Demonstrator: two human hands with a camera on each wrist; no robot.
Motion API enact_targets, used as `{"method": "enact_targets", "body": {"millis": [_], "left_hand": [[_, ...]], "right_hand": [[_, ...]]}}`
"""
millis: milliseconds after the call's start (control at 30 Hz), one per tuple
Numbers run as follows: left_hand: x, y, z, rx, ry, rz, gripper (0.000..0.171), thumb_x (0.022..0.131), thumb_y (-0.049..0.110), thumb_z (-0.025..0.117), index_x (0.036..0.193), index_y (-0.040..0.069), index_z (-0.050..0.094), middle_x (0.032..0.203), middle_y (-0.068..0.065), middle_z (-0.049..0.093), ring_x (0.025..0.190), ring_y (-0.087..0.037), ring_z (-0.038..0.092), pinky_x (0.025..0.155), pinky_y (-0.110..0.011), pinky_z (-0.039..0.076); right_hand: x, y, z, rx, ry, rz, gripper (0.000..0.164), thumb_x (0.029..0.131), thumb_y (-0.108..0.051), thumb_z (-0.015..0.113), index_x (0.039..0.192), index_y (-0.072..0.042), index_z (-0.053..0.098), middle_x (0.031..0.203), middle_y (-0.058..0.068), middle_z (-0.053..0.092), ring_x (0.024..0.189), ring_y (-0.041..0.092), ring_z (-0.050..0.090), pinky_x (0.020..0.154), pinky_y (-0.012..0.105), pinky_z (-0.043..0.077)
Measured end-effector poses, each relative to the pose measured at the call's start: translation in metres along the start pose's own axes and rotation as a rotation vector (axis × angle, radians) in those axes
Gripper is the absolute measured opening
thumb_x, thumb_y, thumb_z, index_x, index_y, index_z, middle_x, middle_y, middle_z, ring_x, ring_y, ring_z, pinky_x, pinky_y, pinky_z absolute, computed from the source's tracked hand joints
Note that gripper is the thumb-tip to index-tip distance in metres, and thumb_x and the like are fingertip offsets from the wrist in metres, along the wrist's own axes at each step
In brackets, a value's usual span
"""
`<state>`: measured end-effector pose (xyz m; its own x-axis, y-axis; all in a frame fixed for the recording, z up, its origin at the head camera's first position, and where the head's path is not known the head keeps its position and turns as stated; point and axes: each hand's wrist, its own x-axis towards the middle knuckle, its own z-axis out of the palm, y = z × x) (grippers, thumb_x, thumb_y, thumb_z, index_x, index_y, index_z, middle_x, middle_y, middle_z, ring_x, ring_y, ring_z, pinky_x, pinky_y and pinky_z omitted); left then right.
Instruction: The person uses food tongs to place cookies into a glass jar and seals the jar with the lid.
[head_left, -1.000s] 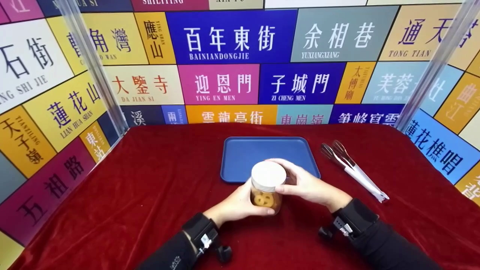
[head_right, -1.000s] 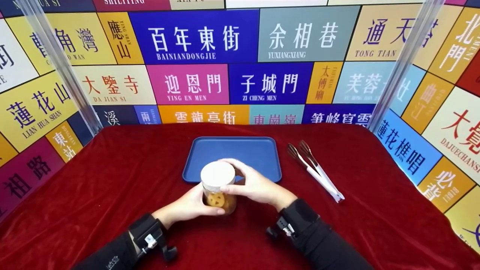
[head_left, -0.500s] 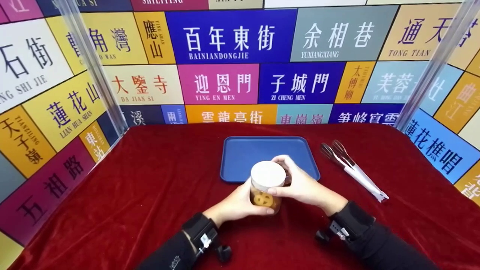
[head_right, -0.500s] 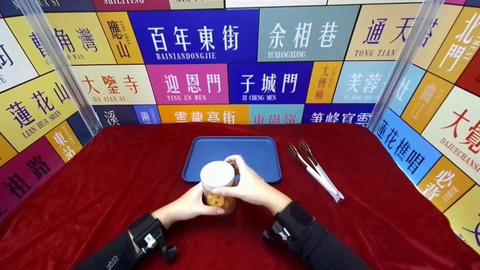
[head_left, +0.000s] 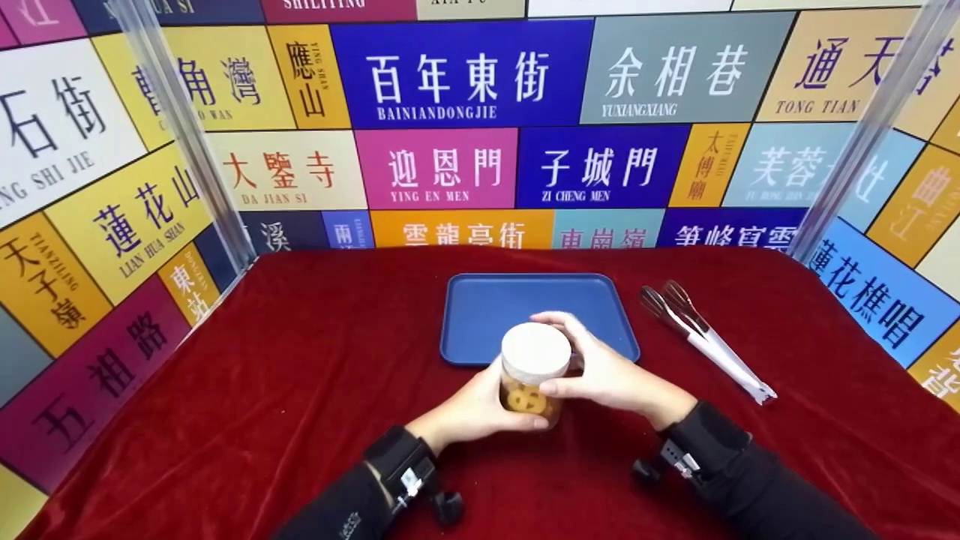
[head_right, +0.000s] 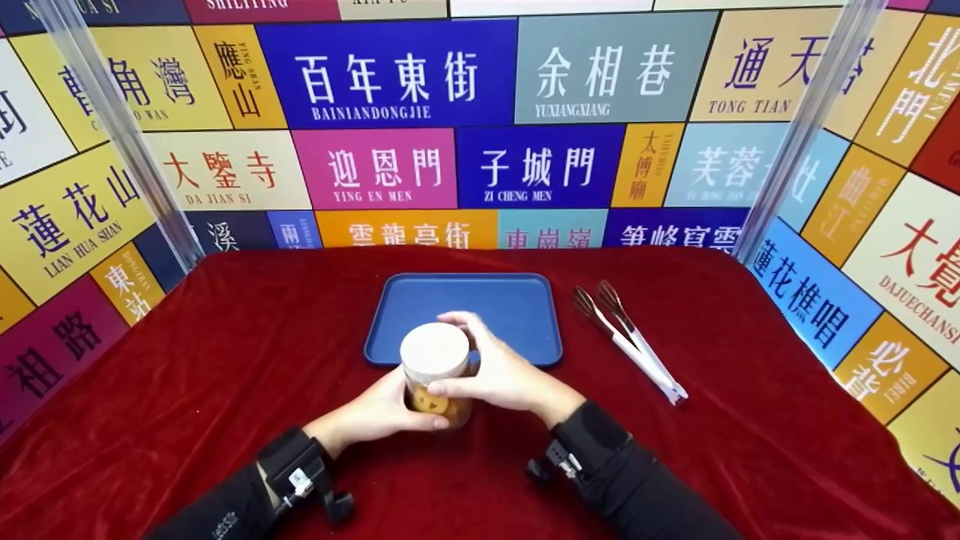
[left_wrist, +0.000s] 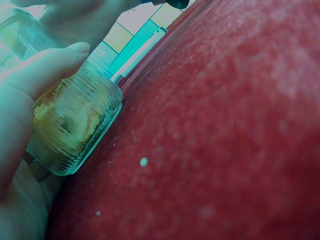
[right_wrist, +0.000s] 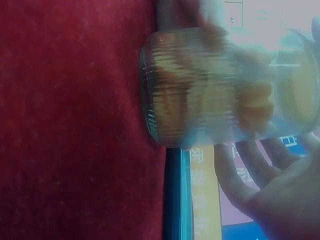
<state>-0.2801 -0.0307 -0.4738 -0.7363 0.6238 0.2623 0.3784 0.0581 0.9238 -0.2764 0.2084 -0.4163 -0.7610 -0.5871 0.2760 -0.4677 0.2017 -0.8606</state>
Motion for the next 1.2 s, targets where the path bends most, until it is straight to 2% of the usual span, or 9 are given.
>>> {"method": "enact_targets", "body": {"millis": [200, 333, 533, 700, 1000, 1200], "left_hand": [[0.000, 0.000, 0.000, 0.006, 0.002, -0.012, 0.098, 0.082, 0.016, 0.094, 0.160, 0.018, 0.033, 0.144, 0.006, 0.059, 0.127, -0.012, 0.061, 0.115, -0.033, 0.046], [-0.001, 0.000, 0.000, 0.016, 0.007, -0.019, 0.101, 0.082, 0.016, 0.094, 0.162, 0.017, 0.032, 0.144, 0.006, 0.058, 0.128, -0.011, 0.060, 0.114, -0.033, 0.046], [-0.001, 0.001, 0.000, 0.022, 0.012, -0.025, 0.102, 0.082, 0.017, 0.094, 0.163, 0.016, 0.031, 0.144, 0.006, 0.058, 0.128, -0.011, 0.060, 0.114, -0.033, 0.046], [0.000, 0.000, 0.001, 0.034, 0.017, -0.024, 0.100, 0.082, 0.018, 0.094, 0.162, 0.016, 0.033, 0.143, 0.006, 0.059, 0.127, -0.011, 0.061, 0.113, -0.033, 0.047], [-0.001, 0.000, 0.000, 0.064, 0.021, -0.025, 0.090, 0.082, 0.020, 0.094, 0.155, 0.014, 0.042, 0.138, 0.005, 0.063, 0.122, -0.012, 0.063, 0.110, -0.032, 0.049], [0.000, 0.000, 0.000, 0.048, 0.018, -0.025, 0.091, 0.082, 0.020, 0.094, 0.156, 0.017, 0.042, 0.137, 0.007, 0.063, 0.121, -0.011, 0.064, 0.109, -0.032, 0.050]], "right_hand": [[0.000, 0.008, -0.009, 0.164, -0.138, -0.052, 0.085, 0.098, -0.012, 0.078, 0.165, -0.002, 0.027, 0.158, 0.019, 0.046, 0.138, 0.024, 0.055, 0.111, 0.034, 0.050], [0.001, 0.013, -0.013, 0.211, -0.155, -0.073, 0.077, 0.100, -0.010, 0.074, 0.164, 0.001, 0.031, 0.159, 0.019, 0.046, 0.144, 0.023, 0.050, 0.116, 0.034, 0.045], [0.001, 0.013, -0.013, 0.136, -0.114, -0.060, 0.070, 0.100, -0.010, 0.075, 0.161, -0.007, 0.041, 0.157, 0.014, 0.051, 0.144, 0.021, 0.049, 0.116, 0.031, 0.044], [0.001, 0.010, -0.012, 0.128, -0.107, -0.045, 0.070, 0.099, -0.010, 0.076, 0.160, -0.004, 0.040, 0.155, 0.016, 0.051, 0.140, 0.020, 0.051, 0.111, 0.032, 0.050], [0.001, 0.006, -0.010, 0.109, -0.084, -0.009, 0.069, 0.098, -0.009, 0.077, 0.157, -0.007, 0.041, 0.150, 0.013, 0.053, 0.135, 0.022, 0.054, 0.107, 0.033, 0.053], [0.001, 0.002, -0.005, 0.010, -0.019, 0.002, 0.070, 0.095, -0.015, 0.083, 0.150, -0.005, 0.041, 0.147, 0.014, 0.055, 0.133, 0.021, 0.056, 0.103, 0.031, 0.054]]}}
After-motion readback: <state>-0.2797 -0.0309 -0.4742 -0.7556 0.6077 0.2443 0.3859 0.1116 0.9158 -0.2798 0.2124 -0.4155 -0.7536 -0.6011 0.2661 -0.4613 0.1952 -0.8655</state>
